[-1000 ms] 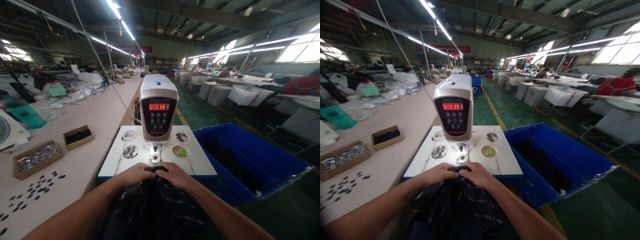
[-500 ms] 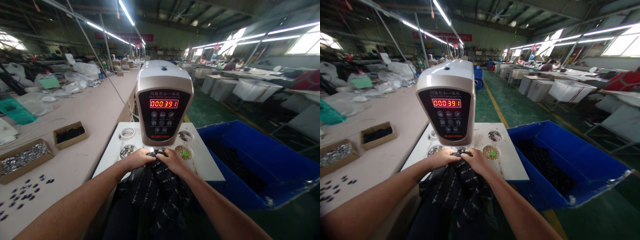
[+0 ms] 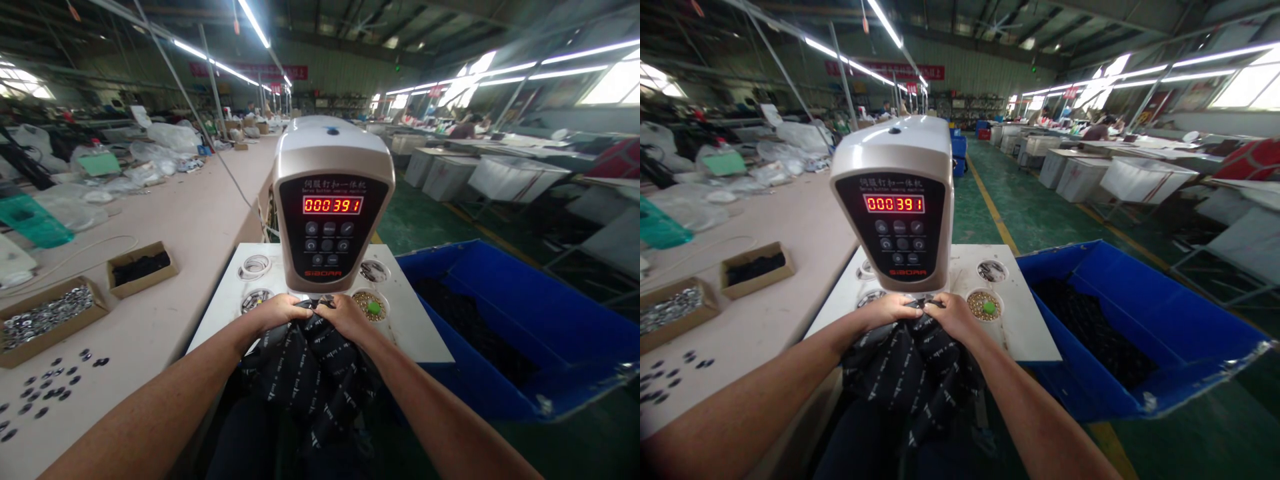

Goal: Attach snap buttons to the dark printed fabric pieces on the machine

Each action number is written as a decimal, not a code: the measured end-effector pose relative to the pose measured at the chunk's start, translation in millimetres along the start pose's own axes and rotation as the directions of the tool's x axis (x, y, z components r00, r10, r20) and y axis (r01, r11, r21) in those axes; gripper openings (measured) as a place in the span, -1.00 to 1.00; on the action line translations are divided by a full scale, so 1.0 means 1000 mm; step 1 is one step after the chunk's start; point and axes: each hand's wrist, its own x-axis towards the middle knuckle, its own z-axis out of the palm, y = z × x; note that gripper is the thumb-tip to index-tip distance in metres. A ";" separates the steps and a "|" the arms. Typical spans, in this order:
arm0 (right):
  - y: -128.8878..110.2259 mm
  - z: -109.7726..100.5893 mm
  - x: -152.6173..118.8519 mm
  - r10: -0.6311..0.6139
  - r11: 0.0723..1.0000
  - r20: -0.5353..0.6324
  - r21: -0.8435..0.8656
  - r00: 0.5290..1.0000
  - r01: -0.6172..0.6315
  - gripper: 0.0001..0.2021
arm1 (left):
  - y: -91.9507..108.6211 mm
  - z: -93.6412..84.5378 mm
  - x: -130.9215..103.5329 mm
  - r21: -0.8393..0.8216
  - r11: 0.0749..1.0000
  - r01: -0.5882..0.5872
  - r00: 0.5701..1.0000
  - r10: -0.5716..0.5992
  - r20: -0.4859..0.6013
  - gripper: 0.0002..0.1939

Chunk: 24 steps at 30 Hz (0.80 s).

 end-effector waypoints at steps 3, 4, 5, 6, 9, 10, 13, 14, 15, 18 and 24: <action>0.001 0.000 0.000 0.007 1.000 -0.001 -0.005 1.000 -0.007 -0.77 | 0.001 0.000 -0.001 0.011 1.000 0.001 1.000 -0.001 -0.014 -0.63; 0.002 0.000 -0.001 0.009 1.000 -0.002 -0.007 1.000 -0.009 -0.77 | 0.002 0.001 -0.001 0.015 1.000 0.000 1.000 0.000 -0.020 -0.64; 0.002 -0.001 -0.001 0.009 1.000 -0.002 -0.007 1.000 -0.009 -0.76 | 0.002 0.001 -0.001 0.018 1.000 -0.002 1.000 0.003 -0.025 -0.64; 0.002 -0.001 -0.002 0.009 1.000 -0.001 -0.009 1.000 -0.009 -0.76 | 0.001 0.002 -0.002 0.020 1.000 -0.006 1.000 0.006 -0.030 -0.65; 0.001 -0.001 -0.003 0.014 1.000 -0.007 -0.016 1.000 -0.014 -0.77 | -0.001 0.003 -0.002 0.015 1.000 -0.017 0.999 0.017 -0.037 -0.66; 0.001 -0.001 -0.003 0.018 1.000 -0.012 -0.020 1.000 -0.018 -0.77 | -0.002 0.003 -0.002 0.010 1.000 -0.017 0.999 0.017 -0.036 -0.66; 0.002 0.001 -0.003 0.025 0.999 -0.039 -0.037 0.999 -0.027 -0.79 | -0.007 0.003 -0.003 -0.015 1.000 -0.018 0.999 0.018 -0.033 -0.64; 0.003 0.001 -0.003 0.026 0.999 -0.051 -0.044 0.998 -0.028 -0.79 | -0.010 0.004 -0.003 -0.024 0.999 -0.025 0.999 0.024 -0.044 -0.63; 0.003 0.002 -0.004 0.025 0.998 -0.063 -0.052 0.998 -0.028 -0.79 | -0.012 0.004 -0.004 -0.036 0.999 -0.038 0.997 0.036 -0.063 -0.62; 0.006 0.005 -0.005 0.003 0.996 -0.099 -0.083 0.995 -0.011 -0.81 | -0.018 0.007 -0.007 -0.076 0.992 -0.099 0.986 0.088 -0.142 -0.53; 0.012 0.011 -0.007 -0.072 0.984 -0.135 -0.172 0.988 0.048 -0.83 | -0.025 0.015 -0.007 -0.086 0.987 -0.132 0.962 0.107 -0.251 -0.55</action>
